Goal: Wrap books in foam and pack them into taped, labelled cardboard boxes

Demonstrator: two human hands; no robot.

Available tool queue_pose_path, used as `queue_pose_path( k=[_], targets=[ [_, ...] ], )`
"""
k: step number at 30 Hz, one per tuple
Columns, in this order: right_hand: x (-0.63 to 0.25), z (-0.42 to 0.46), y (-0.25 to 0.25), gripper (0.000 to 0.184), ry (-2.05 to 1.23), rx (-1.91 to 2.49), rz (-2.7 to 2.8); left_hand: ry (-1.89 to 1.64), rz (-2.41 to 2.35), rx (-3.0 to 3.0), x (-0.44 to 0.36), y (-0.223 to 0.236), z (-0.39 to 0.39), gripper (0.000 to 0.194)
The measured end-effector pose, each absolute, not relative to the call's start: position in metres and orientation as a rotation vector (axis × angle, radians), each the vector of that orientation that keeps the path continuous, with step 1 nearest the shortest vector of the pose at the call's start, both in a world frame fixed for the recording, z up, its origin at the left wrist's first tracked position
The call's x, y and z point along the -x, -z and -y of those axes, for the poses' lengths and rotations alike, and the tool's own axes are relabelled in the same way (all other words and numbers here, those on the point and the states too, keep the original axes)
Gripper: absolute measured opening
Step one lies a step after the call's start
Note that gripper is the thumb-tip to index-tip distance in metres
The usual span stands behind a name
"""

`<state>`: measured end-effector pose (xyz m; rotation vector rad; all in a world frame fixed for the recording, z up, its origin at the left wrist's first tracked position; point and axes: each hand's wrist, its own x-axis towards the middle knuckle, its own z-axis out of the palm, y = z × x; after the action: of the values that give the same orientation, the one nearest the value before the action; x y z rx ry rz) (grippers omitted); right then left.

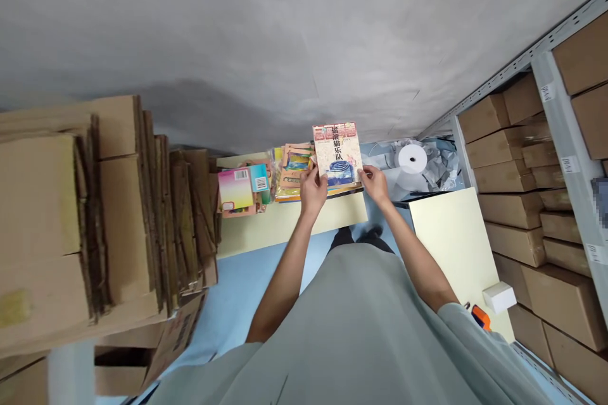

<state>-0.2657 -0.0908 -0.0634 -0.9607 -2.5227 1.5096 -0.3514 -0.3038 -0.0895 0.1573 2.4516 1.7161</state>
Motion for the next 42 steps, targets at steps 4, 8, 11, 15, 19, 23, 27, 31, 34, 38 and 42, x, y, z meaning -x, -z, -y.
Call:
queue_pose_path(
  k=[4,8,11,15,19,23,27,31,34,38,42],
  targets=[
    [0.263,0.093,0.051,0.046,-1.439,0.955,2.571,-1.634,-2.544,-0.192,0.338,0.085,0.299,0.045],
    [0.261,0.092,0.041,0.047,-1.382,0.909,2.590,-1.595,-2.546,-0.195,0.331,0.081,0.297,0.054],
    [0.258,0.093,0.038,0.044,-1.387,0.866,2.587,-1.595,-2.527,-0.206,0.332,0.081,0.300,0.052],
    [0.252,0.098,0.039,0.047,-1.474,0.862,2.534,-1.598,-2.533,-0.203,0.331,0.077,0.307,0.049],
    [0.246,0.102,0.042,0.057,-1.543,0.878,2.459,-1.618,-2.518,-0.251,0.327,0.069,0.313,0.050],
    [0.245,0.104,0.048,0.065,-1.581,0.882,2.432,-1.605,-2.501,-0.264,0.327,0.065,0.316,0.048],
    [0.244,0.105,0.054,0.069,-1.615,0.914,2.392,-1.601,-2.477,-0.204,0.329,0.067,0.316,0.044],
    [0.244,0.105,0.055,0.070,-1.629,0.960,2.356,-1.607,-2.451,-0.181,0.329,0.066,0.317,0.043],
    [0.244,0.107,0.052,0.069,-1.618,0.964,2.354,-1.617,-2.458,-0.187,0.329,0.066,0.318,0.040],
    [0.244,0.112,0.045,0.069,-1.538,0.984,2.366,-1.578,-2.476,-0.221,0.330,0.069,0.320,0.040],
    [0.246,0.116,0.037,0.077,-1.491,1.021,2.392,-1.570,-2.452,-0.264,0.332,0.072,0.323,0.041]
  ],
)
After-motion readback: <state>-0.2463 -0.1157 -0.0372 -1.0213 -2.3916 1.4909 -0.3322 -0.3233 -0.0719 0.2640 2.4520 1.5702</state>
